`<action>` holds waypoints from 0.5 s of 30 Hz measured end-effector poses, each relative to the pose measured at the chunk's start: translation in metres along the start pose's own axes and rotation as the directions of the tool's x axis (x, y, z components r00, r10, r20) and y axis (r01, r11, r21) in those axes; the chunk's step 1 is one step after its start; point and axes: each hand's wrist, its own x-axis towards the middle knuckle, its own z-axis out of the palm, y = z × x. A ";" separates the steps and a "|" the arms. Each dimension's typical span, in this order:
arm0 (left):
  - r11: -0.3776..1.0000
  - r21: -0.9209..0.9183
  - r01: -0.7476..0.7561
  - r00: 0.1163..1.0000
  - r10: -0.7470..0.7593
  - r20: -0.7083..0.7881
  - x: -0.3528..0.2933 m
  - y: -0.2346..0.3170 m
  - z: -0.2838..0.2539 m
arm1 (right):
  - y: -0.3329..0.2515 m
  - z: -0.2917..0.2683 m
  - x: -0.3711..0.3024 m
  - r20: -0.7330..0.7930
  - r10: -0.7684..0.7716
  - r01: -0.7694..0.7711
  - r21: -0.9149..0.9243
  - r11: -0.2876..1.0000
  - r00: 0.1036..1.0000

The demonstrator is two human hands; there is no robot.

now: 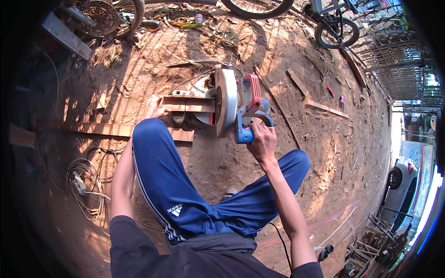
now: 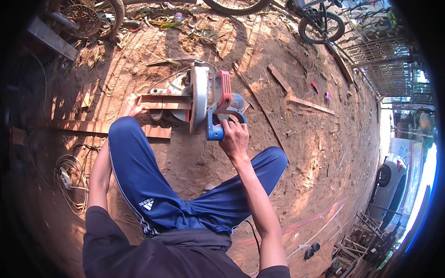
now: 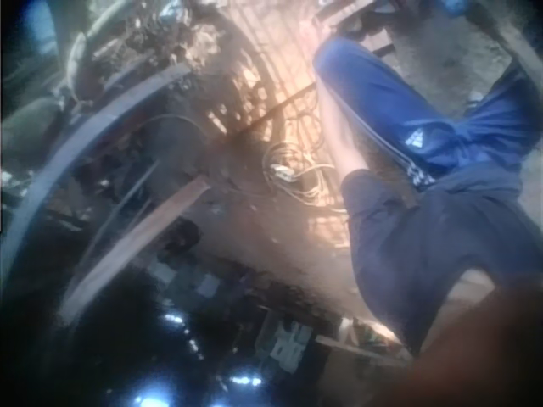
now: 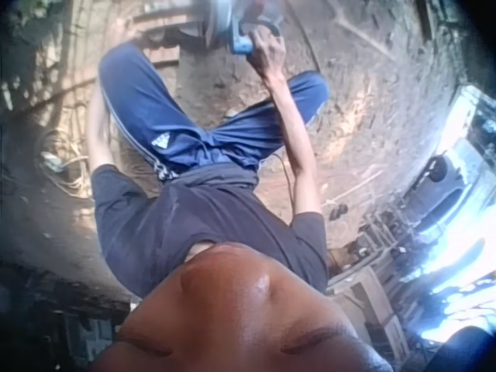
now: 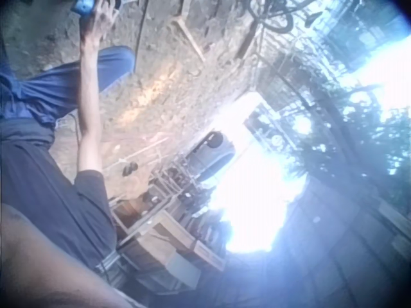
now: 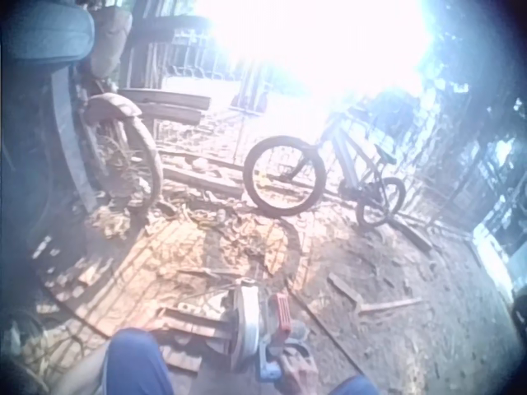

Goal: The person uses a miter saw to cut wooden blocks. They position a long piece of wood against the saw fence, lower the blade to make cuts, and then pick up the resulting small rectangular pieces.

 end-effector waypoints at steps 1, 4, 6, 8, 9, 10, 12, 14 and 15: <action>1.000 0.005 -0.002 1.000 0.002 0.002 0.000 0.000 -0.001 | 0.000 0.000 0.000 0.015 0.003 -0.003 -0.010 1.000 1.000; 1.000 0.029 -0.005 1.000 0.004 0.013 0.010 0.003 0.001 | -0.002 -0.001 0.000 0.008 0.014 -0.014 -0.008 1.000 1.000; 0.999 0.034 -0.005 1.000 0.004 0.014 0.007 0.003 -0.001 | -0.001 0.003 -0.003 0.000 0.012 -0.012 -0.007 1.000 1.000; 0.999 0.035 -0.004 1.000 0.004 0.018 0.004 0.002 -0.002 | -0.002 0.003 -0.001 -0.012 0.006 -0.006 -0.006 1.000 1.000; 0.999 0.036 -0.003 1.000 0.003 0.017 0.003 0.001 -0.003 | -0.002 0.001 -0.001 0.008 0.017 -0.017 -0.010 1.000 1.000; 1.000 0.031 -0.002 1.000 0.002 0.018 0.001 0.001 -0.002 | -0.003 -0.001 -0.001 0.030 0.030 -0.029 -0.019 0.999 0.999; 1.000 0.026 -0.002 1.000 0.002 0.015 0.001 0.001 -0.001 | -0.002 -0.001 -0.002 0.027 0.026 -0.026 -0.017 1.000 0.999; 1.000 0.017 0.002 1.000 -0.002 0.007 -0.001 0.000 0.000 | -0.002 0.000 0.000 0.020 0.018 -0.018 -0.017 1.000 1.000; 1.000 0.013 0.001 1.000 -0.001 0.000 0.000 -0.001 0.001 | -0.002 -0.001 0.000 0.006 0.015 -0.015 -0.010 1.000 1.000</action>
